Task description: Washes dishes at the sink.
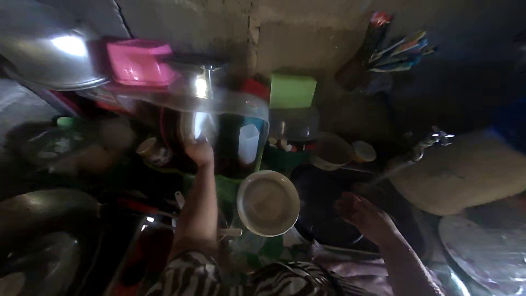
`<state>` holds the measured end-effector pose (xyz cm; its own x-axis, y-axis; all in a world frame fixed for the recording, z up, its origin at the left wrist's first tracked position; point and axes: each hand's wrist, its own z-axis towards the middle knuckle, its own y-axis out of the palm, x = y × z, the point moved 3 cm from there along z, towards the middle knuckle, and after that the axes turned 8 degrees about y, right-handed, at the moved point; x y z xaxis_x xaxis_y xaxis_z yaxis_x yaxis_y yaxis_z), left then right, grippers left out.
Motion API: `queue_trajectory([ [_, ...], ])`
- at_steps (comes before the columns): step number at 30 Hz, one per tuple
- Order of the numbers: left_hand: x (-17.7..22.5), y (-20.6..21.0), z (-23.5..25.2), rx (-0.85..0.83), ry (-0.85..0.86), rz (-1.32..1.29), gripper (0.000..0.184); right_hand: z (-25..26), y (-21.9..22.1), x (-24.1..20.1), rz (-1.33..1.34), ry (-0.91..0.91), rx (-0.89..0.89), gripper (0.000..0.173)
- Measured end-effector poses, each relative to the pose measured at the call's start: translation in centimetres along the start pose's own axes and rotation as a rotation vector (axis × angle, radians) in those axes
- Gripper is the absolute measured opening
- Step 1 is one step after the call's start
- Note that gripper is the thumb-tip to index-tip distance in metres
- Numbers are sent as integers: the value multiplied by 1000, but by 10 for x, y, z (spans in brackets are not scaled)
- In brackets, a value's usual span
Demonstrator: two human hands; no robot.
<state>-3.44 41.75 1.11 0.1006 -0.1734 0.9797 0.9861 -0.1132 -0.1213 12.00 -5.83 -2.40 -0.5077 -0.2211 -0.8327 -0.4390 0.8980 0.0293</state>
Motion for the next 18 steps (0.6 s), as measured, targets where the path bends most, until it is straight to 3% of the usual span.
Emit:
queue_trajectory([
  [2, -37, 13, 25, 99, 157, 148, 37, 6, 0, -1, -1, 21, 27, 38],
  [5, -40, 20, 42, 65, 165, 401, 48, 15, 7, -4, 11, 34, 23, 37],
  [8, -16, 17, 15, 32, 156, 694, 61, 23, 18, 5, -8, 68, 1, 37],
  [9, 12, 13, -6, -79, 70, 786, 68, 26, 23, 8, -29, 82, -5, 38],
  [11, 39, 13, -28, -147, 18, 891, 83, 31, 36, 14, -90, 124, -10, 38],
  [13, 6, 17, -14, -138, 136, 1012, 100, 33, 50, 18, -188, 143, -39, 39],
  [15, -44, 21, 14, 1, 312, 965, 115, 36, 65, 14, -308, 136, -121, 42],
  [18, -36, 19, 21, -20, 269, 968, 120, 35, 102, 5, -553, 116, -232, 46],
])
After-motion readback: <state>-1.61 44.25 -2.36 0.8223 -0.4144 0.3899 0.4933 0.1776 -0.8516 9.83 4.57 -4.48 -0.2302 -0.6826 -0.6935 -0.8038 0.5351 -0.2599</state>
